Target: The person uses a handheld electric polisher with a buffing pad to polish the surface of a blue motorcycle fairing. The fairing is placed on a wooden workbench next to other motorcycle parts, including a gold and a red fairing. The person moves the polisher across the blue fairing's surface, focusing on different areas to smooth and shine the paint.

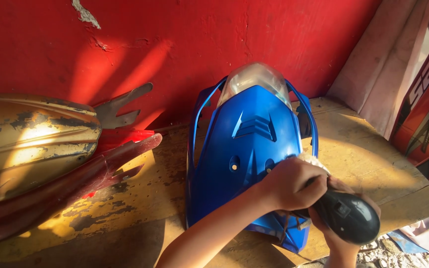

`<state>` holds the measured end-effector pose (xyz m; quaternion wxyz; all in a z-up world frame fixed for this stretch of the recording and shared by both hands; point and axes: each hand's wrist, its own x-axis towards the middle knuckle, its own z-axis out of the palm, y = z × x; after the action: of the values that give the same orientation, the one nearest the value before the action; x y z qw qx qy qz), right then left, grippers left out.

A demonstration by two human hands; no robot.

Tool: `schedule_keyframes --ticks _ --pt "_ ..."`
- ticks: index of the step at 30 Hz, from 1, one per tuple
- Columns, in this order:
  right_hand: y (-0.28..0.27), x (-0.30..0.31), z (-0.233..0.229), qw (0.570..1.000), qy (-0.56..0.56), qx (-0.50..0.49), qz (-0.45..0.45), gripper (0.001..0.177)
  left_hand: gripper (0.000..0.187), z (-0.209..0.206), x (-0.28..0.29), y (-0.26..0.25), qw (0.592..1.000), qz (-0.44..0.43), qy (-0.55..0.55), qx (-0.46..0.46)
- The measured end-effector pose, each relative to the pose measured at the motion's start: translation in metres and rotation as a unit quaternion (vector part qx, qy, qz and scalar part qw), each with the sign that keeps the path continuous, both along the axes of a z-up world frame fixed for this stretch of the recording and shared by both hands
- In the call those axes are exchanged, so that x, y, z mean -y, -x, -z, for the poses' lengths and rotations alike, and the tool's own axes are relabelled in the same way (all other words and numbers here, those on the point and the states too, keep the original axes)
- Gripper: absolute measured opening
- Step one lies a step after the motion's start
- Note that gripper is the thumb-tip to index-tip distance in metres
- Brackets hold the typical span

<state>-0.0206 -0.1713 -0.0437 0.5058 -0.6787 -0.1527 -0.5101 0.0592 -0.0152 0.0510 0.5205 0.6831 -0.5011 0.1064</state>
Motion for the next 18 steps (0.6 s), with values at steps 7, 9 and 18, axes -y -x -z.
schedule_keyframes --ticks 7,9,18 --pt "0.001 0.038 0.044 0.983 -0.149 -0.106 -0.023 0.077 0.030 -0.013 0.024 -0.005 0.994 0.087 -0.031 -0.060" --pt "-0.010 0.034 0.030 0.979 -0.169 -0.104 -0.052 0.075 0.031 -0.012 0.025 -0.017 0.995 0.087 -0.017 -0.039" --pt "-0.015 0.004 0.004 0.999 -0.028 -0.032 0.008 0.080 0.032 -0.013 0.005 -0.023 1.000 0.023 0.003 -0.010"
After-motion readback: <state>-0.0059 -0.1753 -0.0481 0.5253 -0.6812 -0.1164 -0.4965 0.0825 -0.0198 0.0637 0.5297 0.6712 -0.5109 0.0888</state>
